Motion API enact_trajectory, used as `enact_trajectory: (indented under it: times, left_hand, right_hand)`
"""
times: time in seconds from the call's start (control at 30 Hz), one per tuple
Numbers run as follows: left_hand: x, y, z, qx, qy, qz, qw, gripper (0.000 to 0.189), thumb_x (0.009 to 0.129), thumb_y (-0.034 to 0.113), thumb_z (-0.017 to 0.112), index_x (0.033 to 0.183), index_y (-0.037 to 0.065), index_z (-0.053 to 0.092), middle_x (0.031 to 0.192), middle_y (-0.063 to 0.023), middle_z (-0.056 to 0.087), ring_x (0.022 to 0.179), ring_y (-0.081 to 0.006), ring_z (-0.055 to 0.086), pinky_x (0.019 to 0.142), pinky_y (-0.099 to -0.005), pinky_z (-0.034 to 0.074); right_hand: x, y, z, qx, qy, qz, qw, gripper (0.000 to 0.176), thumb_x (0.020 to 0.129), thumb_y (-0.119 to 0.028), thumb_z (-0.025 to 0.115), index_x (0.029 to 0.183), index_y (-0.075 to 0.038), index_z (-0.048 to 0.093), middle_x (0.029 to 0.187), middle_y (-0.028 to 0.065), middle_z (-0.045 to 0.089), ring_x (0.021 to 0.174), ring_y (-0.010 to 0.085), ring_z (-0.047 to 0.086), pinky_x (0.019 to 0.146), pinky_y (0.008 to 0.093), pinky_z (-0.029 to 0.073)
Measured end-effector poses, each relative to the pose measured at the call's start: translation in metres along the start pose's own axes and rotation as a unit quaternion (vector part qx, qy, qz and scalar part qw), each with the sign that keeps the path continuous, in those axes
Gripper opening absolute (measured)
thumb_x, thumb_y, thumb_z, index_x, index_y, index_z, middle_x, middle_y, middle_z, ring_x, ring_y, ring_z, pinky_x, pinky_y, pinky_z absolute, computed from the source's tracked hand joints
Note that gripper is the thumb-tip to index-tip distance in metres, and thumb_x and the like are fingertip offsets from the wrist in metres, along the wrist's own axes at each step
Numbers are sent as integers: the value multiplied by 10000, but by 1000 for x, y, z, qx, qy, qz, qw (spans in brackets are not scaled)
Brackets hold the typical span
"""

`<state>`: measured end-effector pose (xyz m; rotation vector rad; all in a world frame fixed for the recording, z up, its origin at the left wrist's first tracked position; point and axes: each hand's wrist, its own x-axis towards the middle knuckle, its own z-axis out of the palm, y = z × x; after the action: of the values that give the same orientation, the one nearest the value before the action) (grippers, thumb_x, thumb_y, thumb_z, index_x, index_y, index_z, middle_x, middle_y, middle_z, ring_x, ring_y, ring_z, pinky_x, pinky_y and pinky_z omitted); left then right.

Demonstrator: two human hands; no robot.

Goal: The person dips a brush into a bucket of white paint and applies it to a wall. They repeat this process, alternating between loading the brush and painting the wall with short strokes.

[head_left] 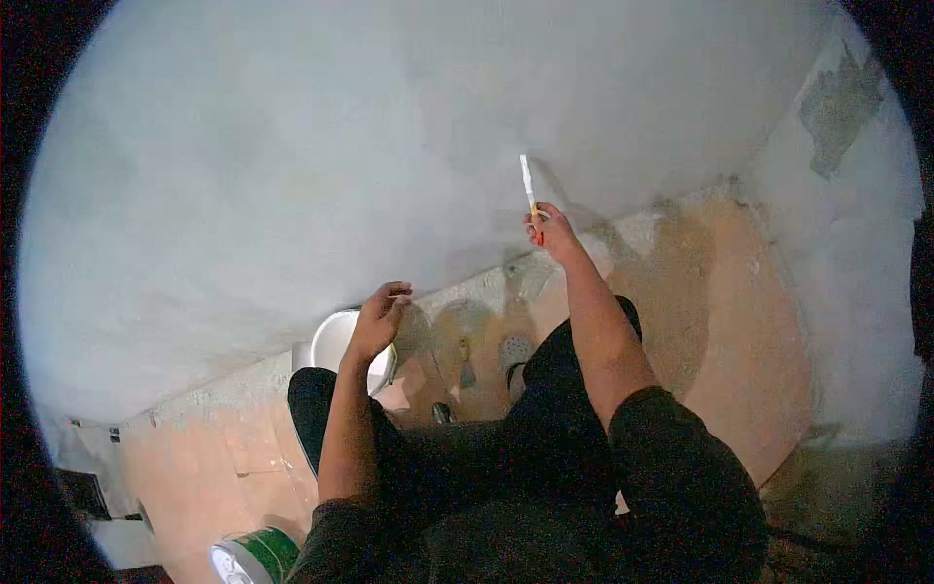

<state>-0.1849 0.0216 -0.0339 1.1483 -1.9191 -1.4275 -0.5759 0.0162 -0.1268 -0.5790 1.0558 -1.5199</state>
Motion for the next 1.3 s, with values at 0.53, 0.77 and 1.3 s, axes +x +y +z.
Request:
enact_trajectory:
  times: [0.53, 0.77, 1.3]
  left_hand:
    - [27, 62, 36, 13, -70, 32, 997, 243, 962, 127, 477, 1170, 23, 548, 1093, -104, 612, 1031, -200, 579, 919, -335, 444]
    - [55, 59, 37, 7, -60, 25, 998, 240, 936, 101, 511, 1162, 44, 564, 1130, -124, 620, 1016, -245, 610, 850, -356, 478]
    - [81, 77, 37, -6, -70, 22, 997, 256, 956, 112, 489, 1195, 35, 537, 1132, -75, 609, 1033, -193, 589, 887, -325, 457]
  right_hand:
    - [56, 68, -15, -138, 240, -25, 961, 303, 827, -274, 731, 778, -69, 514, 625, 31, 574, 462, 98, 484, 388, 258, 349]
    - [62, 69, -28, -177, 252, 119, 944, 345, 792, -329, 759, 768, -56, 550, 635, 72, 616, 398, 106, 444, 331, 286, 308]
    - [44, -58, 39, -316, 404, -21, 858, 328, 744, -235, 780, 613, -47, 546, 626, 49, 569, 549, 165, 513, 529, 340, 410]
